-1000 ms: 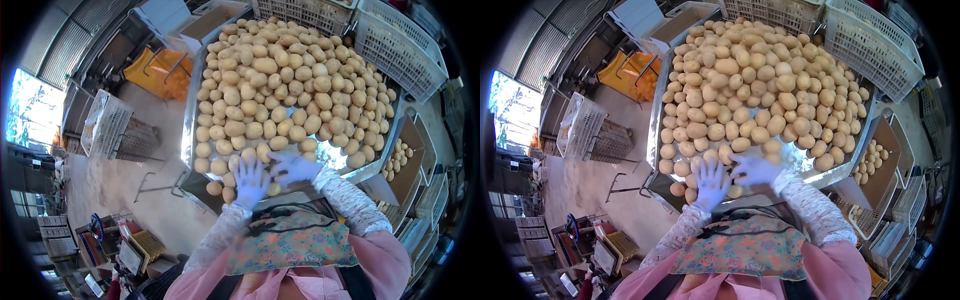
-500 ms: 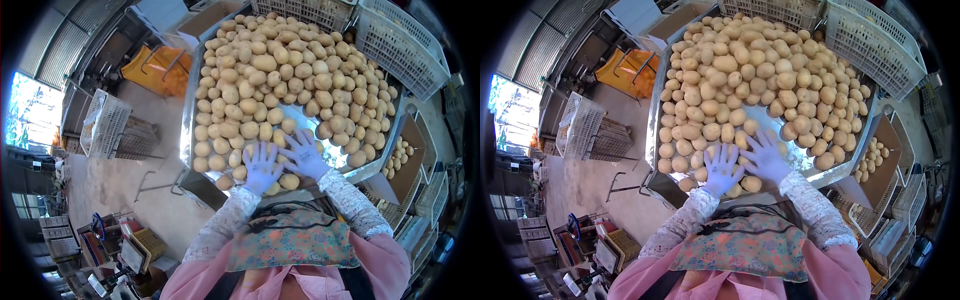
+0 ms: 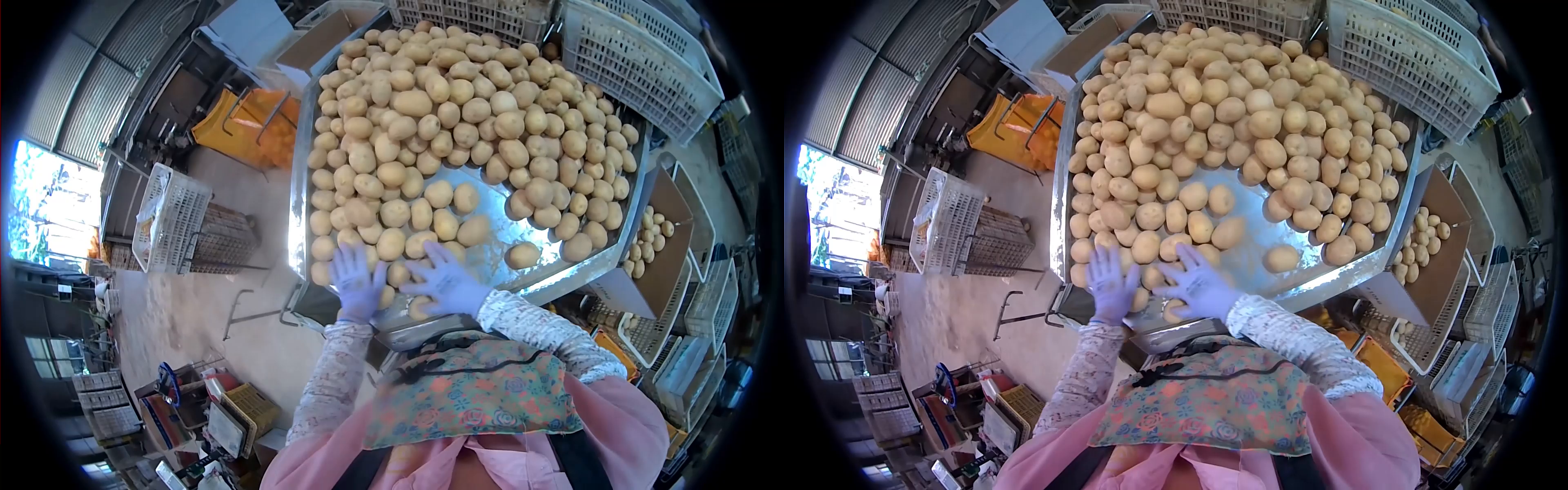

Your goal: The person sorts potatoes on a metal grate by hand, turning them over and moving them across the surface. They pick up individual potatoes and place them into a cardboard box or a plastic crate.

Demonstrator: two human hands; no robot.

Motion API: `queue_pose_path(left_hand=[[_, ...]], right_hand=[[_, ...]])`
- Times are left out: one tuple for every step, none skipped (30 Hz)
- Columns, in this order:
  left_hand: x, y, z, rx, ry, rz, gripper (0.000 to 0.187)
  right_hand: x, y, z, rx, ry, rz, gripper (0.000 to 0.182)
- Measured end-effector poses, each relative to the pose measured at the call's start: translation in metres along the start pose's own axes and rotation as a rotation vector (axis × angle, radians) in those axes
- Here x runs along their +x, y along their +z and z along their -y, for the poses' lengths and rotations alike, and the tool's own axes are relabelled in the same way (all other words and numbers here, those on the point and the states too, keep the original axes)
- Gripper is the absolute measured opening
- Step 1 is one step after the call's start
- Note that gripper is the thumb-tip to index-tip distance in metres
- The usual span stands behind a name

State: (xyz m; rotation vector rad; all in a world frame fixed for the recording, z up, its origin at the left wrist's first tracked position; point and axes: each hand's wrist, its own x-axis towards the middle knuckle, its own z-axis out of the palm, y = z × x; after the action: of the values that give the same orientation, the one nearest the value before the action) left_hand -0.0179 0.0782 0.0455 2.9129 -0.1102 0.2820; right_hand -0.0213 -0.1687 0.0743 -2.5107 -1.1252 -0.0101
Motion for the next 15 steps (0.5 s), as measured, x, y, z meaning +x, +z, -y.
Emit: queue_pose_path(left_hand=[[-0.004, 0.007, -0.022, -0.001, 0.002, -0.004, 0.072], [-0.012, 0.011, -0.045, 0.127, 0.058, 0.022, 0.074], [-0.017, 0.009, -0.058, 0.253, 0.111, 0.048, 0.075], [-0.024, 0.0, -0.059, 0.248, 0.105, 0.042, 0.075], [-0.034, -0.016, -0.058, 0.037, 0.277, 0.136, 0.076], [-0.038, -0.025, -0.055, -0.173, 0.449, 0.23, 0.077], [-0.037, -0.025, -0.048, -0.171, 0.446, 0.231, 0.077], [-0.037, -0.021, -0.039, -0.108, 0.374, 0.189, 0.078], [-0.04, -0.017, -0.035, -0.047, 0.297, 0.148, 0.079], [-0.031, -0.006, -0.033, -0.148, 0.22, 0.046, 0.076], [-0.025, 0.005, -0.041, -0.14, 0.212, 0.042, 0.076], [-0.018, 0.019, -0.057, 0.022, 0.188, 0.013, 0.075], [-0.011, 0.03, -0.072, 0.185, 0.16, -0.012, 0.073], [-0.005, 0.024, -0.087, 0.251, 0.209, -0.066, 0.072], [-0.005, 0.014, -0.093, 0.26, 0.201, -0.058, 0.072]], right_hand=[[0.005, 0.007, -0.001, 0.036, -0.088, 0.054, 0.038], [0.006, 0.011, -0.004, 0.189, -0.164, 0.015, 0.031], [0.008, 0.007, -0.015, 0.182, -0.165, 0.016, 0.031], [0.012, -0.002, -0.036, 0.493, 0.007, 0.272, 0.031], [0.015, -0.01, -0.057, 0.802, 0.187, 0.532, 0.031], [0.016, -0.024, -0.072, 0.657, 0.333, 0.301, 0.032], [0.018, -0.041, -0.082, 0.508, 0.474, 0.063, 0.035], [0.024, -0.058, -0.089, 0.191, 0.536, -0.077, 0.042], [0.027, -0.068, -0.093, -0.128, 0.585, -0.21, 0.05], [0.029, -0.055, -0.103, -0.121, 0.58, -0.205, 0.05], [0.033, -0.034, -0.117, -0.018, 0.644, -0.144, 0.058], [0.039, -0.023, -0.127, 0.083, 0.702, -0.088, 0.065], [0.043, -0.028, -0.129, 0.087, 0.686, -0.093, 0.065], [0.041, -0.037, -0.127, 0.193, 0.705, -0.012, 0.067], [0.035, -0.04, -0.127, 0.3, 0.727, 0.075, 0.069]])
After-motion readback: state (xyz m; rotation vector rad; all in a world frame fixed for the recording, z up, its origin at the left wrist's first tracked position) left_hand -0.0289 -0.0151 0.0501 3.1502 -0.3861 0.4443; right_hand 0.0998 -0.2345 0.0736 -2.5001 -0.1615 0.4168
